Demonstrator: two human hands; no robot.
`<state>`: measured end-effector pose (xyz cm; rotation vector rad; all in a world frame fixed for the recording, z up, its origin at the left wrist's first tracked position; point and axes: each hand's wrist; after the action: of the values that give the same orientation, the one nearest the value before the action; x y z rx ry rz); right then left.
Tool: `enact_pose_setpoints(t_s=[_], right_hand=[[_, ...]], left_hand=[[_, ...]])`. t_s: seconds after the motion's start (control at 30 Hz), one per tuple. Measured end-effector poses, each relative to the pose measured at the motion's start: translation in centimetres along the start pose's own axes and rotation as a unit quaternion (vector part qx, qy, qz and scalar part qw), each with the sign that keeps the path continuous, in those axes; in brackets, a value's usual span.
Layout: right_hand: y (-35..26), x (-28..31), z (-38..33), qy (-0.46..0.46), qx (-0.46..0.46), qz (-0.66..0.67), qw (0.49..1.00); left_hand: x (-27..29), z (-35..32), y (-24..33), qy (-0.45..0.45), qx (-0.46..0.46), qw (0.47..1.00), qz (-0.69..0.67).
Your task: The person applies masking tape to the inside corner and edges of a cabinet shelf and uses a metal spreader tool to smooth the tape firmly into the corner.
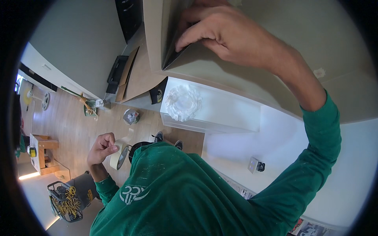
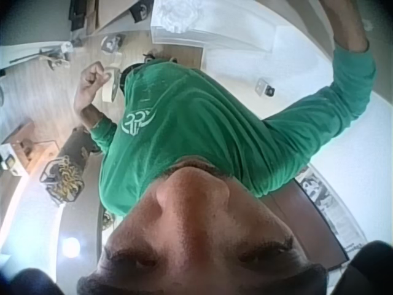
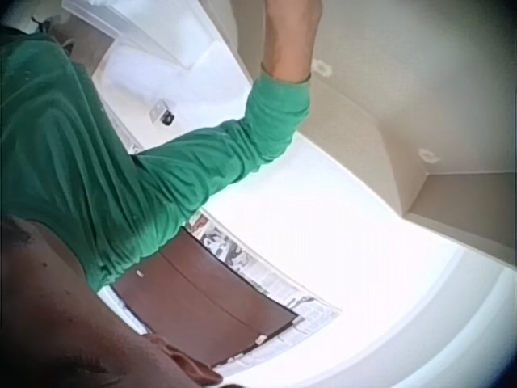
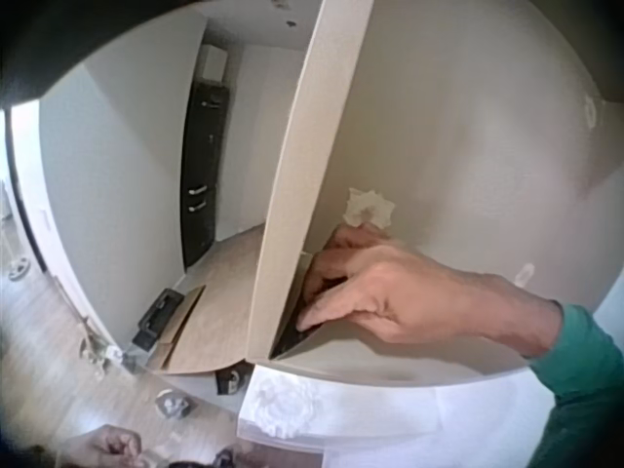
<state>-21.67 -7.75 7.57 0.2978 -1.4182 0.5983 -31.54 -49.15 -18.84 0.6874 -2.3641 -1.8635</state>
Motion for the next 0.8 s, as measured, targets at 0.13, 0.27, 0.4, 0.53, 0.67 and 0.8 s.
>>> enact_pose_setpoints(t_s=[0.13,0.27,0.4,0.53,0.67,0.8], right_hand=[[-0.3,0.3,0.2,-0.019,0.000,-0.004,1.000],[0.3,0.2,-0.2,0.015,0.008,0.009,1.000],[0.6,0.1,-0.1,0.005,-0.016,0.007,1.000],[0.6,-0.2,-0.1,0.012,-0.010,0.015,1.000],[0.4,-0.4,0.0,0.014,0.001,-0.004,1.000],[-0.2,-0.3,0.2,0.005,0.009,-0.003,1.000]], left_hand=[[-0.1,0.1,-0.1,-0.004,-0.018,1.000,0.008],[0.1,0.0,-0.4,-0.001,-0.019,1.000,0.012],[0.2,0.1,-0.5,0.000,-0.021,1.000,0.014],[0.2,0.2,-0.7,-0.003,-0.023,1.000,0.014],[0.1,0.2,-0.6,-0.005,-0.021,1.000,0.008],[0.0,0.3,-0.6,-0.006,-0.021,1.000,0.001]])
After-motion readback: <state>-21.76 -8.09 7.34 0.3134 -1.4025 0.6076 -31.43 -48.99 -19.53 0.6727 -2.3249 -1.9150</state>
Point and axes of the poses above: each hand's wrist, its own z-axis towards the middle knuckle, its own x-axis out of the back of the hand, y = z × x, and after that the axes turned 3 degrees about z, right-handed
